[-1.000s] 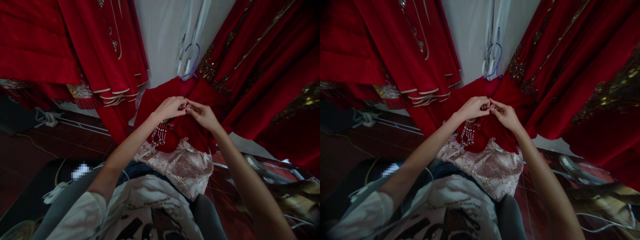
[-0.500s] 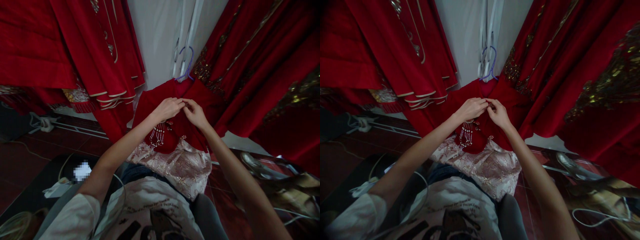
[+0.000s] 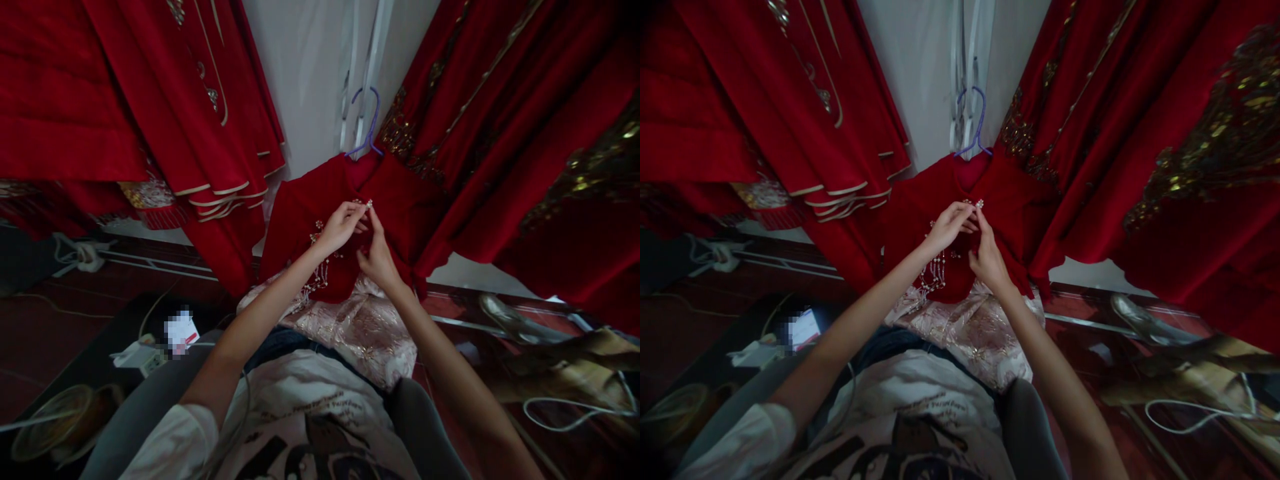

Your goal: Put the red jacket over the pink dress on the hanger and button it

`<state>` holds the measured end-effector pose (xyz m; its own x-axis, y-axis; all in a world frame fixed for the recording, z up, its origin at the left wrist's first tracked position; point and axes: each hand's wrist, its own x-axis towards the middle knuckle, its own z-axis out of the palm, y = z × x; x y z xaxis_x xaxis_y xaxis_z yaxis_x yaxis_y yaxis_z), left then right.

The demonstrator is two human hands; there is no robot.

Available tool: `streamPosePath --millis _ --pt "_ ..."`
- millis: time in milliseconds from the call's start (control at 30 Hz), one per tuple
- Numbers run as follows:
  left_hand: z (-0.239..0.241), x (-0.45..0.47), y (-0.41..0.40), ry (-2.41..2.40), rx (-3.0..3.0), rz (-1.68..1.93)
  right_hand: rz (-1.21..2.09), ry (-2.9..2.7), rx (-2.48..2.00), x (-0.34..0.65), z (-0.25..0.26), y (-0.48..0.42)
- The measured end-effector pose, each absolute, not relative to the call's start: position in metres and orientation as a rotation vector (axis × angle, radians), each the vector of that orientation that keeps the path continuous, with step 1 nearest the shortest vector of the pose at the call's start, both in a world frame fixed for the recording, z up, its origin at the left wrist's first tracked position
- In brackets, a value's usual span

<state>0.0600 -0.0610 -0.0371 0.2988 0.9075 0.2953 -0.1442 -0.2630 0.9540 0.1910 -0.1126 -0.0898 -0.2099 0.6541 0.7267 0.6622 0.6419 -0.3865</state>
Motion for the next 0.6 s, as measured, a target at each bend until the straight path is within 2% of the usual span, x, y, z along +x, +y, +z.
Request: streamPosePath --millis 167,333,500,600 --pt "-0.049 0.059 -0.062 0.713 1.503 1.201 0.002 -1.566 -1.327 0.246 -0.064 -0.129" --pt "-0.065 0.07 -0.06 0.708 1.579 1.263 -0.002 -1.575 -1.158 0.259 -0.017 -0.152" --pt "-0.082 0.049 -0.08 0.717 1.761 1.36 0.322 -1.923 -1.086 0.227 -0.013 -0.183" --pt "-0.091 0.019 -0.093 0.962 1.831 1.621 0.598 -2.016 -1.03 0.21 -0.031 -0.18"
